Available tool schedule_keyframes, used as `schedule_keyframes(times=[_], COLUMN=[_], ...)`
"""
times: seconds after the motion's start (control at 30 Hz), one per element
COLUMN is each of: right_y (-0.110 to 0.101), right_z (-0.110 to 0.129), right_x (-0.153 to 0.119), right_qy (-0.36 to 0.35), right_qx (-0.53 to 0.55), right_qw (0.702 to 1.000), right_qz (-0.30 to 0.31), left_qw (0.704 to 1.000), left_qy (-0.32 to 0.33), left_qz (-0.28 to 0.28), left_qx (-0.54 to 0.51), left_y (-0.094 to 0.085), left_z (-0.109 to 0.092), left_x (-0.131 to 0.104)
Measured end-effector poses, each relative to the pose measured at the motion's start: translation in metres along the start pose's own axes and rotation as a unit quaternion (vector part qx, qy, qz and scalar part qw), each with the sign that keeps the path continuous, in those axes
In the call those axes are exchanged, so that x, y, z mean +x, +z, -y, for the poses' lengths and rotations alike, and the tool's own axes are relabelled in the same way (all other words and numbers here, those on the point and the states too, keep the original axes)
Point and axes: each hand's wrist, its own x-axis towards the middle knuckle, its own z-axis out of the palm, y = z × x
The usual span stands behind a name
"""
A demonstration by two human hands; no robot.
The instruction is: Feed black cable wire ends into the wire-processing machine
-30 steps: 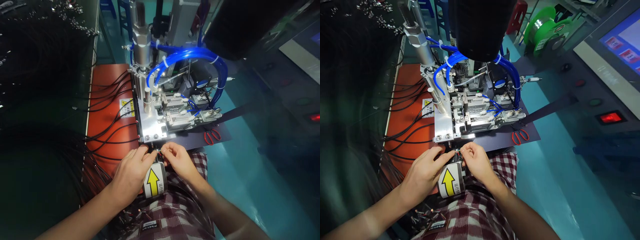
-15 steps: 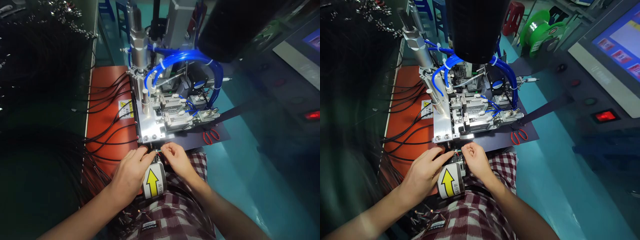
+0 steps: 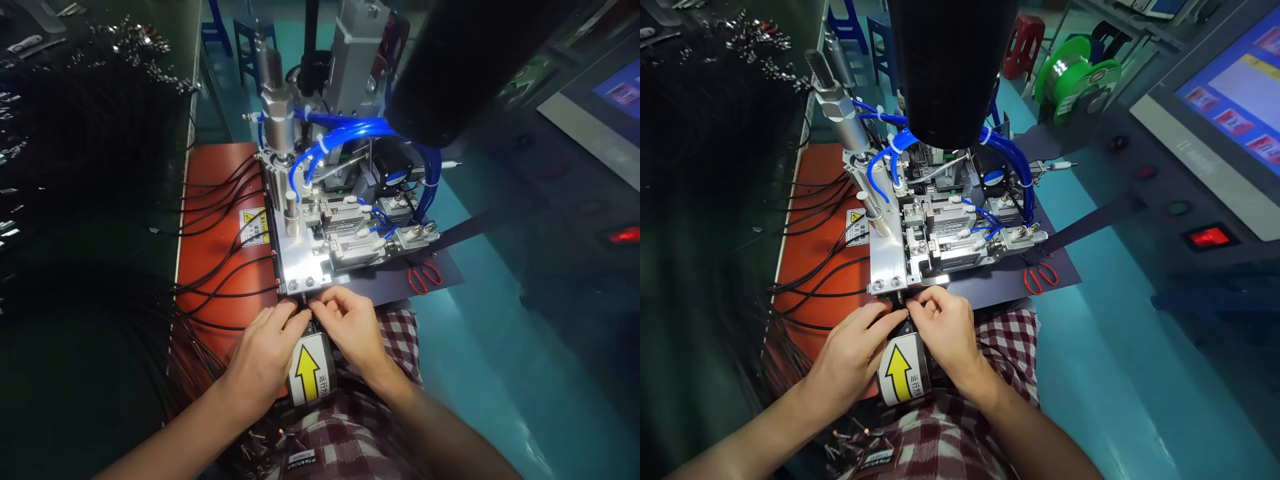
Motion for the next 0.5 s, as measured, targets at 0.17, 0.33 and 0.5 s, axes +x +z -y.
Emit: schedule_keyframes(times=[0.17,0.33,0.5], right_y=[0.002,0.001,-0.002], right_z=[0.0,-0.006,-0.009], right_x=[-0.002,-0.005,-0.001], right_qy=[-0.008,0.014,0.089], right_qx=[0.034,0.107,0.182], right_qw=[0.999,0.994,0.978], right_qz=[0.007,0.032,0.058], left_qw=[1.0,1.0,1.0], left_qy=[-0.003,-0.01,-0.013], left_qz=[0.003,0.017,0.024], left_qx=[0.003,0.0,0.002], left_y=[0.0,-0.001,-0.002], left_z=[0.0,0.0,0.0], left_x=[0.0,-0.001,0.0])
